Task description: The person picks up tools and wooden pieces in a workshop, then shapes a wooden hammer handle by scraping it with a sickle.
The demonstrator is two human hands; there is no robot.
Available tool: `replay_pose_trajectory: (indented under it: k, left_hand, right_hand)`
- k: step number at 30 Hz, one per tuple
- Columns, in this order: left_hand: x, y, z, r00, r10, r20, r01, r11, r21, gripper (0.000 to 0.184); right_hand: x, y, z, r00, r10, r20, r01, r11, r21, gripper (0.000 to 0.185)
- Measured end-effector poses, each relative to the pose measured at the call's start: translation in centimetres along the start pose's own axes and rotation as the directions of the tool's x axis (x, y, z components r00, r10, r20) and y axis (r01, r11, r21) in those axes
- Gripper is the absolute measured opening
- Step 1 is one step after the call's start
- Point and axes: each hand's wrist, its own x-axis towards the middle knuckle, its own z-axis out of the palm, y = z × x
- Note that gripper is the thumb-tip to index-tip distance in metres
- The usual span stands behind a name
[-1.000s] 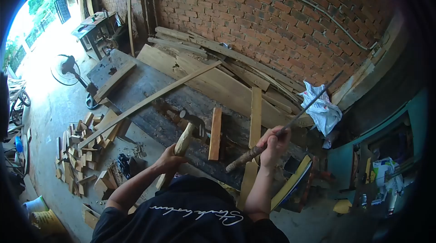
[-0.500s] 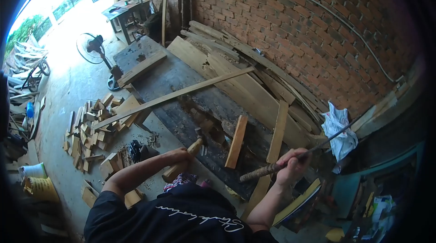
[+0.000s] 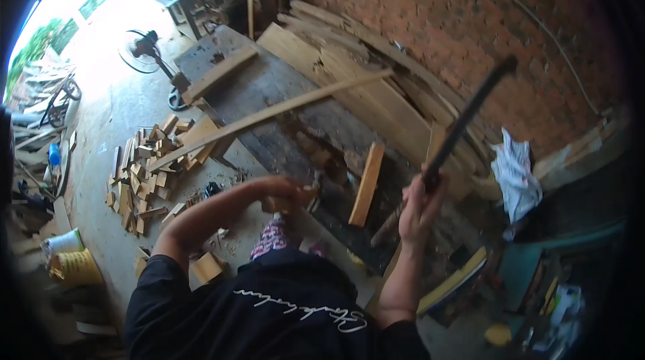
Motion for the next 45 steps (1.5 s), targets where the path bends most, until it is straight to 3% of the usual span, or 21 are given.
replay_pose_trajectory:
  k: [3,5,6,8,9,11,12,14,15,18,22,25,27,30,33,35,36,39,41,43,45]
  left_hand:
    - [-4.3,5.4,-1.1,0.999,-0.004,0.045,0.000,0.996,0.087,0.047]
    - [-7.3,9.5,-1.2,0.976,-0.217,-0.036,0.212,0.971,-0.109,0.055]
    - [-7.8,9.0,-1.1,0.973,-0.233,-0.011,0.230,0.967,-0.109,0.055]
    - [-8.9,7.6,-1.3,0.979,-0.141,-0.146,0.053,0.872,-0.486,0.059]
    - [-9.4,7.2,-1.2,0.981,-0.149,-0.128,0.069,0.873,-0.483,0.059]
    - [-10.3,6.4,-0.5,0.958,-0.091,-0.270,-0.101,0.778,-0.621,0.061]
    - [-10.4,6.2,-0.3,0.961,-0.090,-0.261,-0.094,0.781,-0.618,0.061]
    - [-10.4,5.7,0.5,0.913,-0.050,-0.405,-0.210,0.793,-0.571,0.061]
    - [-10.3,5.5,1.0,0.918,-0.050,-0.392,-0.201,0.796,-0.571,0.061]
    - [-9.5,4.9,3.1,0.724,-0.135,-0.676,-0.347,0.777,-0.526,0.054]
    - [-8.9,5.1,4.4,0.638,-0.187,-0.747,-0.366,0.780,-0.507,0.055]
    - [-8.3,6.0,4.5,0.642,-0.099,-0.760,-0.359,0.837,-0.412,0.050]
    - [-8.2,7.6,4.2,0.659,0.030,-0.751,-0.230,0.959,-0.164,0.041]
    - [-6.6,9.4,3.9,0.595,0.095,-0.798,-0.295,0.950,-0.107,0.032]
    - [-4.5,9.8,3.3,0.547,0.130,-0.827,-0.272,0.962,-0.028,0.029]
    - [-3.4,9.5,2.6,0.572,0.292,-0.767,-0.391,0.918,0.058,0.026]
    - [-3.6,10.7,2.9,0.575,0.371,-0.729,-0.372,0.912,0.171,0.026]
    - [-3.6,11.4,2.1,0.736,0.394,-0.550,-0.373,0.914,0.156,0.023]
    - [-3.6,11.1,1.1,0.763,0.429,-0.484,-0.425,0.897,0.125,0.024]
    - [-3.9,10.5,-0.1,0.774,0.419,-0.475,-0.408,0.904,0.132,0.024]
    - [-3.9,9.5,-1.0,0.738,0.423,-0.525,-0.448,0.890,0.088,0.022]
  right_hand:
    - [0.6,-0.6,0.2,0.998,-0.035,0.042,0.041,0.989,-0.144,0.033]
    - [0.7,-1.4,-0.2,0.990,-0.054,0.129,0.073,0.986,-0.152,0.037]
    - [0.5,-1.8,-0.3,0.993,-0.030,0.115,0.049,0.985,-0.164,0.037]
    - [0.2,-2.2,-0.5,0.967,0.194,0.166,-0.172,0.975,-0.138,0.048]
    - [0.1,-2.0,-0.8,0.967,0.205,0.149,-0.185,0.972,-0.142,0.048]
    - [-0.1,-1.1,-1.5,0.770,0.564,0.300,-0.619,0.774,0.133,0.055]
    - [-0.4,0.1,-2.1,0.665,0.641,0.382,-0.743,0.619,0.255,0.061]
    - [-1.6,3.1,-3.4,0.516,0.670,0.534,-0.851,0.331,0.408,0.066]
    - [-2.5,4.5,-3.8,0.469,0.655,0.592,-0.860,0.187,0.474,0.068]
    - [-6.0,6.8,-3.7,0.412,0.780,0.471,-0.887,0.226,0.402,0.064]
    - [-9.3,9.2,-4.4,0.343,0.814,0.469,-0.939,0.286,0.191,0.053]
    - [-10.2,9.7,-4.4,0.399,0.822,0.407,-0.907,0.418,0.045,0.048]
    - [-9.9,8.9,-4.1,0.439,0.829,0.346,-0.885,0.466,0.006,0.044]
    - [-7.7,5.4,-2.8,0.776,0.596,0.205,-0.574,0.803,-0.162,0.037]
    - [-6.1,3.3,-2.4,0.881,0.448,0.153,-0.429,0.892,-0.143,0.026]
    - [-5.2,2.4,-2.0,0.944,0.308,0.120,-0.296,0.949,-0.107,0.024]
    - [-4.8,1.6,-1.8,0.938,0.332,0.100,-0.320,0.939,-0.124,0.023]
    - [-4.5,1.4,-1.5,0.927,0.371,0.044,-0.353,0.908,-0.225,0.022]
    - [-4.1,1.8,-0.8,0.920,0.390,0.034,-0.362,0.881,-0.306,0.021]
    - [-4.5,1.8,0.3,0.830,0.557,0.019,-0.487,0.741,-0.462,0.018]
    - [-6.6,3.1,2.2,0.857,0.515,-0.026,-0.448,0.718,-0.533,0.015]
